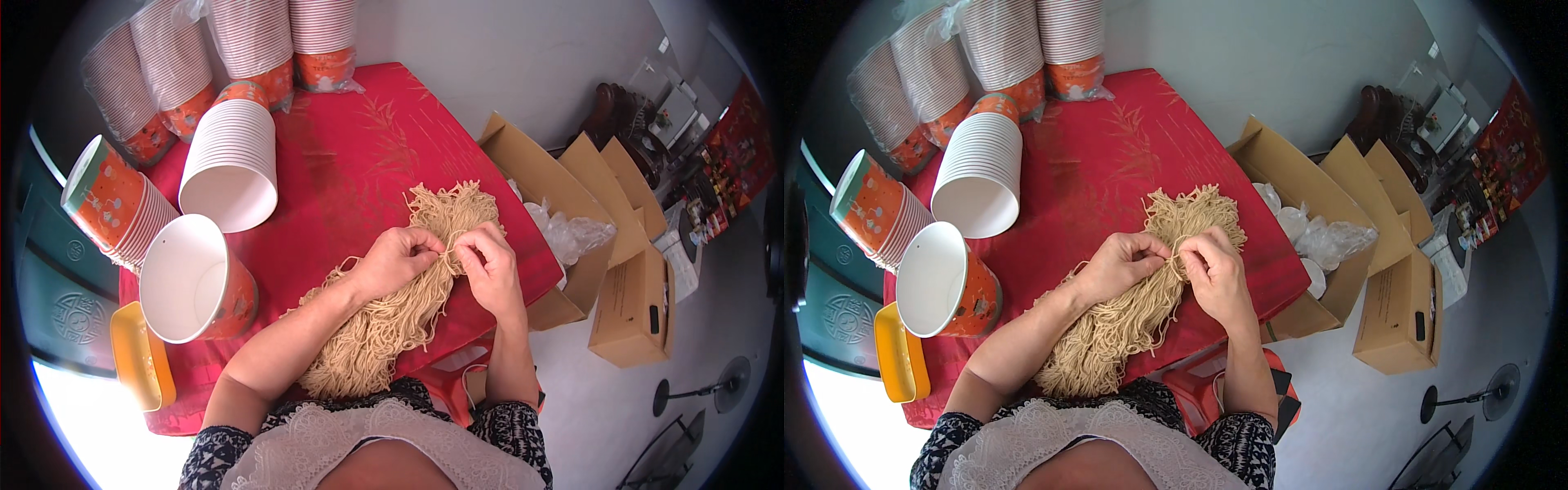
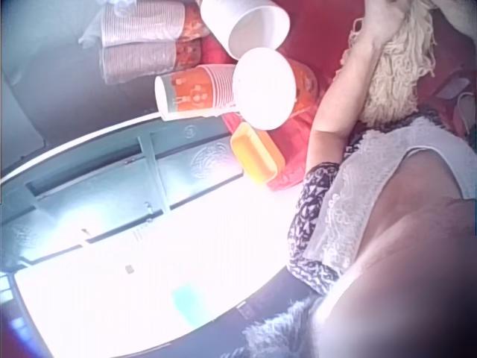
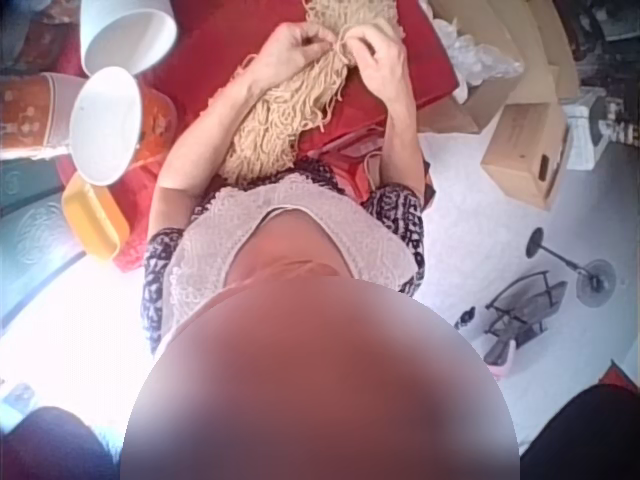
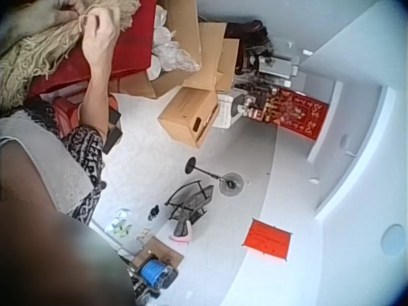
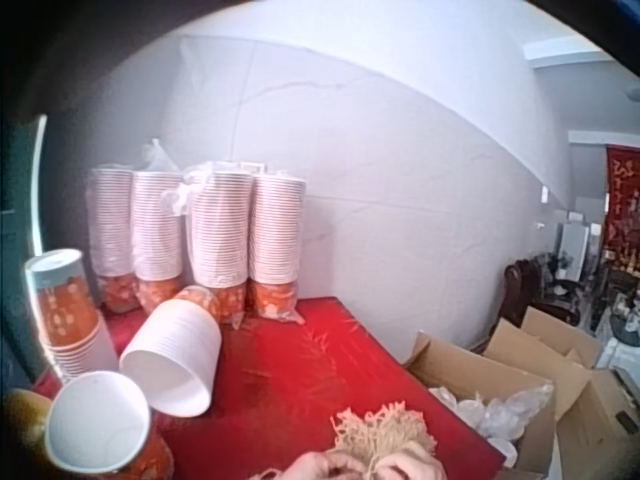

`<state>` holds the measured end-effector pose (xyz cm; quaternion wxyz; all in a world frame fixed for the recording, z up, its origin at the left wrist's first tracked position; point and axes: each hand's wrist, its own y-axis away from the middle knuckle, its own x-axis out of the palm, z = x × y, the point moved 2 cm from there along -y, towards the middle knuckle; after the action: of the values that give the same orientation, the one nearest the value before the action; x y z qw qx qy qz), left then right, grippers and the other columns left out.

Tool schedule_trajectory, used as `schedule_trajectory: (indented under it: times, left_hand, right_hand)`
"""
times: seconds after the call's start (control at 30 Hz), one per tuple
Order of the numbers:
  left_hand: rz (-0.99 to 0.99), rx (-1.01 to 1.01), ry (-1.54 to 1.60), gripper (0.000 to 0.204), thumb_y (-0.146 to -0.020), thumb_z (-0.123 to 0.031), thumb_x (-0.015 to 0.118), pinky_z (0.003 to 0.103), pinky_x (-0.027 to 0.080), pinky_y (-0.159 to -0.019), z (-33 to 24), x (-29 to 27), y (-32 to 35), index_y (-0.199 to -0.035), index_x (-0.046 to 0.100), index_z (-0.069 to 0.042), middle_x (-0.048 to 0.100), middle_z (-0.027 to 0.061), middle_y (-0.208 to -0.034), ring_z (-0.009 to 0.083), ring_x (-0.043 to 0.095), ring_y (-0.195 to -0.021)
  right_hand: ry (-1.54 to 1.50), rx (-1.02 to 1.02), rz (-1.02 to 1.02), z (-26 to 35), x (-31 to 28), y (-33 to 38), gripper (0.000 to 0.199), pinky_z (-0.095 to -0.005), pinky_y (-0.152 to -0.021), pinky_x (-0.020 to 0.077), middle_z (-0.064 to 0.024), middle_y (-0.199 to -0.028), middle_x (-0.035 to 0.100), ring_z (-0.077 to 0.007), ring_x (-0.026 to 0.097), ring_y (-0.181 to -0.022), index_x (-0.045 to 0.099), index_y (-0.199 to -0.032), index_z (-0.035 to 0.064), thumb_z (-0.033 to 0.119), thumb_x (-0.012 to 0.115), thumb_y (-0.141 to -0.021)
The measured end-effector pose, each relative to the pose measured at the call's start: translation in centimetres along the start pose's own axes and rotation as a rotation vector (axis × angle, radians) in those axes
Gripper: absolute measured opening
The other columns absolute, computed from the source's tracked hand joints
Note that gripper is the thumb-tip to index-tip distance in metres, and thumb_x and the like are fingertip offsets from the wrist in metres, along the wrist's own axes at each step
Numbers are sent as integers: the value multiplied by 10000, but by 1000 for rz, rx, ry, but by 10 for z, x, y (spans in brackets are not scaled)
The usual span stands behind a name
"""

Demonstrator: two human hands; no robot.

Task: Attaching elastic strings to paper food tubs for packaging.

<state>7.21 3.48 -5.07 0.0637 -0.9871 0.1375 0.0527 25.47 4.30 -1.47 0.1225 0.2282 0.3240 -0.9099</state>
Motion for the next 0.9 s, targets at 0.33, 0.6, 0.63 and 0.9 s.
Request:
schedule_trajectory:
  times: [0.33, 0.6, 0.63, 0.9]
  left_hand:
    - [-10, -39, -175, 103, -848, -62, 670, 292, 469, -605, -7, -1, 2, -916, 624, -1, 561, 7, -684, 102, 536, -641]
    - [-7, -58, -204, 181, -843, -74, 671, 305, 468, -609, -10, -2, 1, -1001, 607, -13, 548, 14, -676, 113, 536, -638]
    - [-3, -62, -197, 186, -841, -72, 671, 304, 468, -612, -10, -2, 1, -1006, 608, -13, 549, 14, -678, 113, 537, -640]
    - [3, -62, -205, 186, -831, -53, 667, 295, 468, -613, -9, -1, 1, -1003, 613, -7, 556, 13, -694, 108, 538, -653]
  right_hand:
    - [11, -19, -103, -8, -3, -5, 35, -333, -658, 466, -107, -855, 550, -234, 571, -757, 605, -896, -2, -9, 624, -867]
    - [3, 21, -104, -10, -7, -4, 27, -327, -673, 469, -99, -898, 551, -222, 568, -790, 603, -884, -2, -20, 619, -872]
    - [2, 9, -127, -8, -7, -5, 34, -322, -686, 470, -102, -939, 544, -218, 566, -818, 603, -881, -2, -28, 621, -868]
    - [54, -146, -322, 3, -19, -20, 21, -316, -807, 464, -133, -1096, 528, -224, 546, -965, 596, -877, -13, -1, 608, -887]
